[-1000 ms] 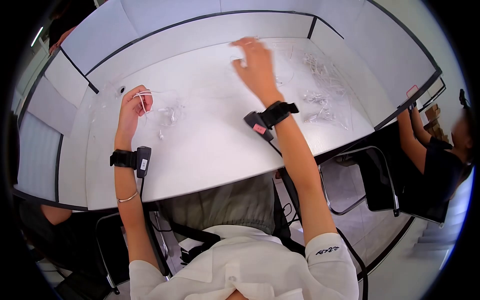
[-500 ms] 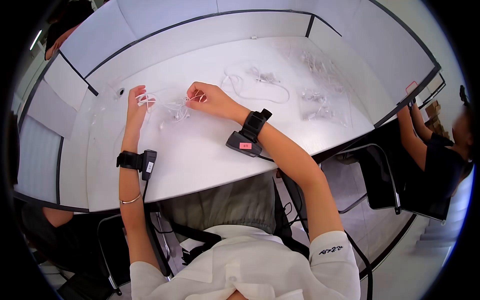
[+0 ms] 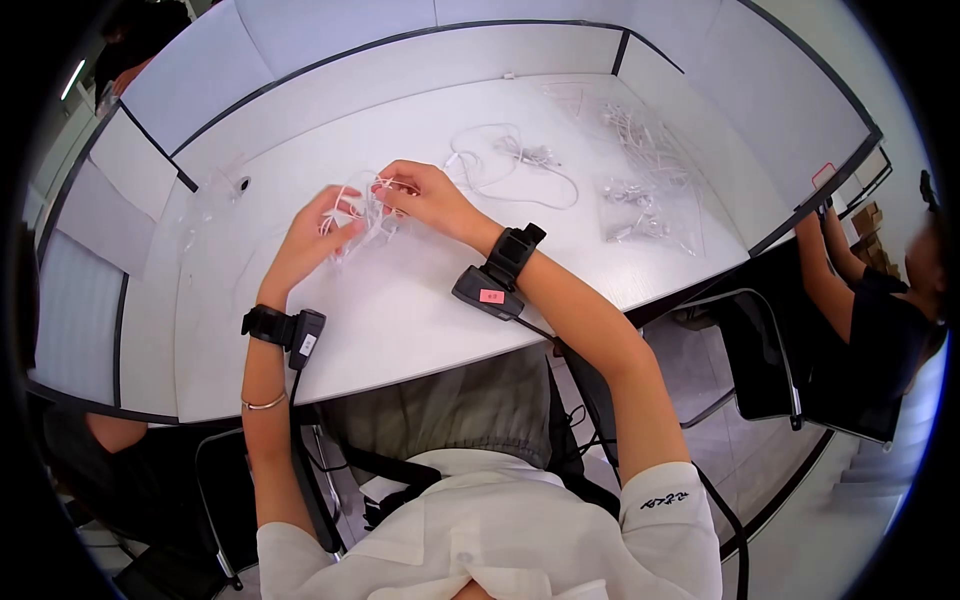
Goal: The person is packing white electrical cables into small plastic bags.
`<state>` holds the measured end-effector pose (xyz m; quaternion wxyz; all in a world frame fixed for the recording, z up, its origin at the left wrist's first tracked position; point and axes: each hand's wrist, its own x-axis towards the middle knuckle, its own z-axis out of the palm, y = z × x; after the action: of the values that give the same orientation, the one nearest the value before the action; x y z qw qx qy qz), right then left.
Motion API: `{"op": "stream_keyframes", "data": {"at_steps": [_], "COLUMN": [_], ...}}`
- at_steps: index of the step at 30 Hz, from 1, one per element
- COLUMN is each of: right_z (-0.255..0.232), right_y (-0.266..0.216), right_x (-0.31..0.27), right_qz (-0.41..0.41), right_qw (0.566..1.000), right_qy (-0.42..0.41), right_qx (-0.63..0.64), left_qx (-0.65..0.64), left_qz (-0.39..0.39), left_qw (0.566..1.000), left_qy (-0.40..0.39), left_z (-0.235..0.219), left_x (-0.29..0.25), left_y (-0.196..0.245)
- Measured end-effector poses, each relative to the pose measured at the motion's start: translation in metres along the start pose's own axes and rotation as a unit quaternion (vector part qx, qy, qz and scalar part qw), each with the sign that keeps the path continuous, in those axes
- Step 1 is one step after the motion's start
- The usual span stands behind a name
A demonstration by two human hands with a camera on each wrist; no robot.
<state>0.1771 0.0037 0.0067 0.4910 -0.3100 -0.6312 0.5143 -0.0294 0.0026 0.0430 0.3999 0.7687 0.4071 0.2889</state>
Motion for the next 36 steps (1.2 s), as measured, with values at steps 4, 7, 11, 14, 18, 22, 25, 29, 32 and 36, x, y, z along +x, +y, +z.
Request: {"op": "stream_keyframes", "data": {"at_steps": [4,7,11,14,18,22,25,29,32,36], "right_z": [-0.002,-0.003,-0.011,-0.012,-0.015,-0.008,-0.006,-0.002,0.001,-0.004], "right_y": [-0.001,-0.018,-0.01,-0.011,-0.005,-0.009,-0.013,-0.01,-0.011,-0.006], "right_x": [0.003,-0.005,-0.002,-0.002,-0.003,-0.004,-0.004,-0.005,-0.007,-0.003], "right_qz": [-0.074,-0.023,-0.03,-0.022,-0.039,-0.052,-0.054,-0.053,-0.043,-0.065], "right_qw": [0.986,0.966,0.963,0.972,0.967,0.964,0.967,0.978,0.986,0.987], "right_qy": [0.069,0.125,0.142,0.107,0.014,-0.009,-0.021,-0.068,-0.074,-0.018], "right_qx": [-0.132,-0.225,-0.225,-0.206,-0.25,-0.261,-0.247,-0.191,-0.147,-0.148], "left_qx": [0.067,0.007,0.106,0.093,0.101,0.114,0.14,0.166,0.002,-0.1], "left_qz": [0.025,0.006,-0.004,0.006,0.066,0.145,0.136,0.162,0.129,0.069], "left_qw": [0.996,1.0,0.985,0.975,0.958,0.945,0.946,0.943,0.984,0.992], "left_qy": [-0.045,0.006,0.138,0.203,0.26,0.271,0.26,0.237,0.126,0.045], "left_z": [0.0,-0.002,-0.008,-0.01,-0.014,-0.012,-0.007,-0.003,-0.003,0.004], "left_x": [0.009,0.012,0.011,0.015,0.014,0.014,0.013,0.014,0.016,0.009], "left_y": [-0.023,-0.035,-0.026,-0.038,-0.04,-0.04,-0.036,-0.035,-0.04,-0.025]}}
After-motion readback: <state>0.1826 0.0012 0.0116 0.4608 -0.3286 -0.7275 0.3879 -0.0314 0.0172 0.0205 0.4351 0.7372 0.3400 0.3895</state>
